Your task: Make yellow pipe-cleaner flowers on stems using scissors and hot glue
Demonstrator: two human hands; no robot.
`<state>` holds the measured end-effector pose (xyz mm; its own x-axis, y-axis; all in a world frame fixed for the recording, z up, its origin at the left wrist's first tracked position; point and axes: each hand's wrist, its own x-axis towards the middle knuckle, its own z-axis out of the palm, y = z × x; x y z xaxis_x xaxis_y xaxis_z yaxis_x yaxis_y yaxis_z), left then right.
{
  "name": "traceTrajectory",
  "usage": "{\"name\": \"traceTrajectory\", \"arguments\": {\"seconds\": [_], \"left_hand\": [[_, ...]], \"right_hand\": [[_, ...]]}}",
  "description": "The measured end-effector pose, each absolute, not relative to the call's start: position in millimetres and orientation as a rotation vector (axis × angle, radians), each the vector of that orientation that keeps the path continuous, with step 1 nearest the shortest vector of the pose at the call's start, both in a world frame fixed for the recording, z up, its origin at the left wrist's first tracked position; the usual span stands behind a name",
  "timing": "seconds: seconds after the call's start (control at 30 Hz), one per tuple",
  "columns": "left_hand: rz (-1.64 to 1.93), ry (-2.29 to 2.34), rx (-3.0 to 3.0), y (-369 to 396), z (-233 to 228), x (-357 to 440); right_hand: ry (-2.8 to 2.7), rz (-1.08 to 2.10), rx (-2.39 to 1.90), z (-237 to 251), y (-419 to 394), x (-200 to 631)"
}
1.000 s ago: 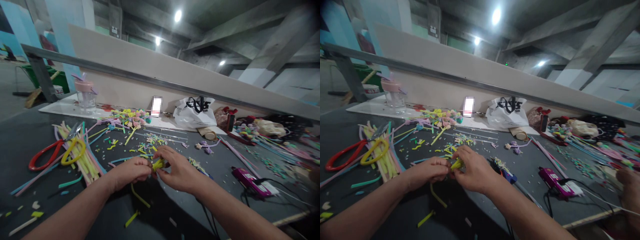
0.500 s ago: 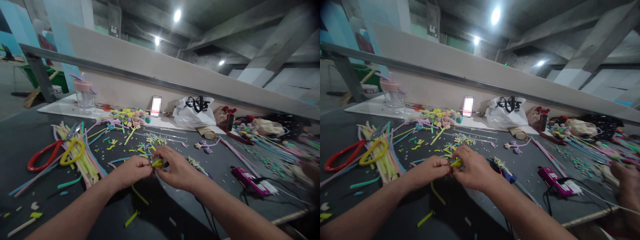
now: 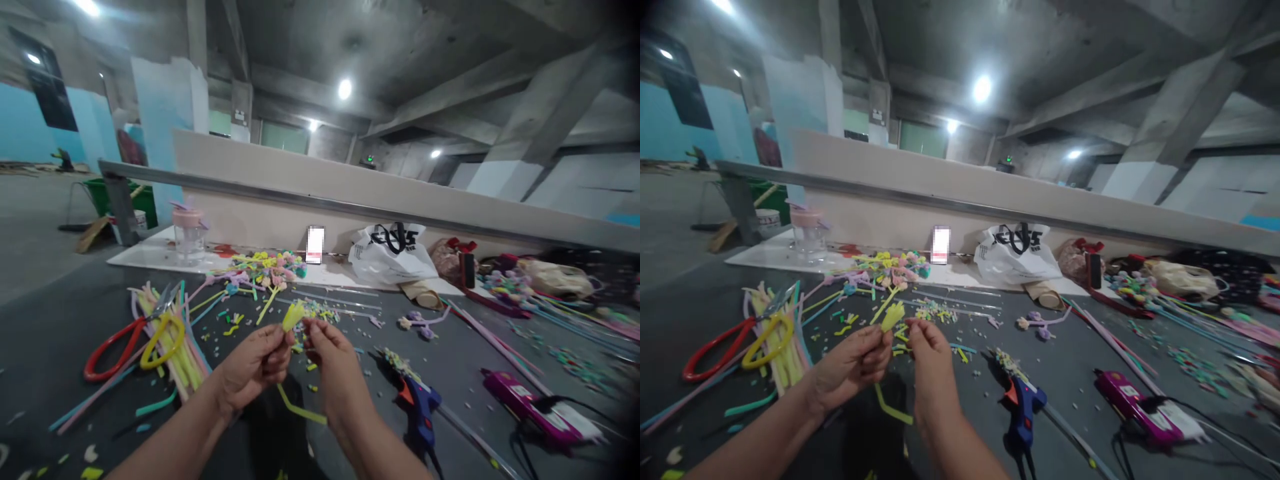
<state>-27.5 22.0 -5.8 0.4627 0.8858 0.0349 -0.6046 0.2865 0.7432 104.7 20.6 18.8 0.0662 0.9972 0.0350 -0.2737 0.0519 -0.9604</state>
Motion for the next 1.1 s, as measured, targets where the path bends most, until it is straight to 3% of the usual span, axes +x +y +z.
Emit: {"name": "traceTrajectory", "arguments": {"seconds": [0.17, 0.5, 0.7, 1.1], "left_hand": [[1.082, 0.386, 0.728, 30.3, -12.1, -30.8], [1.181, 0.521, 0.836, 32.6, -14.8, -25.2], [1.296, 0.661, 0.862, 32.1, -8.9, -17.3], [1.558, 1.471, 1.680, 22.3, -16.7, -10.2]], "right_hand": [[-1.190, 1.342, -0.790, 19.5, 27.4, 81.4], [-1.129, 1.397, -0.785, -0.7, 36.9, 83.6], [-1.179, 1.242, -0.828, -12.9, 45.0, 91.3], [-1.292, 1.036, -0.879, -19.5, 45.8, 93.7]]}}
